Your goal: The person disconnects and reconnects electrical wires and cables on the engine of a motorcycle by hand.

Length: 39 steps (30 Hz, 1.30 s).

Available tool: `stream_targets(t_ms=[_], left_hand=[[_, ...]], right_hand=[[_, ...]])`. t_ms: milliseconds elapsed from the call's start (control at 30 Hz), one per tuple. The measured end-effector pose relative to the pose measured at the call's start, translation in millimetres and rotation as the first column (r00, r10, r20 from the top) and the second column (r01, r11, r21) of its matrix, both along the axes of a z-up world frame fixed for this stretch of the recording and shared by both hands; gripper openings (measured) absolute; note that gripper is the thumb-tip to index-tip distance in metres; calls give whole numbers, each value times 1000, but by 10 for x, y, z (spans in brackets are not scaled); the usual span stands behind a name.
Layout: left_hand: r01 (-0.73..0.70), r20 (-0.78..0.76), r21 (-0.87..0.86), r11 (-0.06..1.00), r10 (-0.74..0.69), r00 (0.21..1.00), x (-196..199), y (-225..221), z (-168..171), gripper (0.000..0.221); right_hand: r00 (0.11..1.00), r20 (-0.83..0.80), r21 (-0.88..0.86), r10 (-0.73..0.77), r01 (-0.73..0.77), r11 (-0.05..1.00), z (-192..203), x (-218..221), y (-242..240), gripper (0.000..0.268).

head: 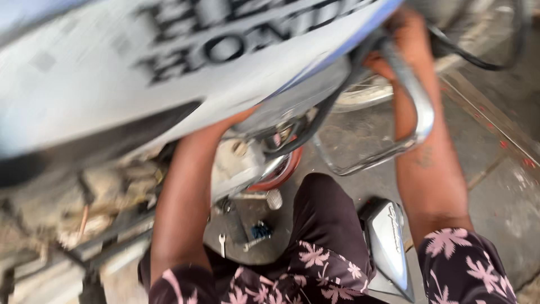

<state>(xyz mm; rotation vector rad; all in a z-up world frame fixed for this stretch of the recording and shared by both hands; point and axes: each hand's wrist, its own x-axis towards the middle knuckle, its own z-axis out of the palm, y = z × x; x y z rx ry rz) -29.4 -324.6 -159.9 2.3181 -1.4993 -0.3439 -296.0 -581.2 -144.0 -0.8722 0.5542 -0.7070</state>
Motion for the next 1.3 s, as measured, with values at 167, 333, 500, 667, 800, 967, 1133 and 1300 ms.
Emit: stream_targets(t_ms=[167,333,500,667,800,967,1133,1300], left_hand=[[-71,60,-33,997,73,996,-41,-139,-9,39],[-52,64,-58,997,56,996,-84,-283,14,38],[-64,53,-137,989,72,996,-96,-314,-57,37],[-83,48,-267,960,99,994,-112,-302,-132,36],[-90,62,-414,906,127,990,-107,-225,-128,35],[-105,42,-617,780,166,985,-165,-1,-9,35],[-249,-216,-704,666,133,967,-411,314,28,25],[-473,-424,-682,558,226,877,-647,717,26,15]], right_hand=[[978,154,-28,-141,147,989,-291,-127,-202,32],[894,401,27,-198,204,979,-805,-303,-616,30],[817,576,45,39,-80,996,-1116,-402,-932,26],[952,294,-214,88,-25,977,-656,-384,-450,21],[976,197,-68,93,-81,994,-86,-256,68,19],[968,224,-4,111,-113,994,-156,-304,-51,27],[877,438,29,-198,206,978,-634,-610,-548,40],[944,330,-49,-18,36,998,-356,-631,-131,24]])
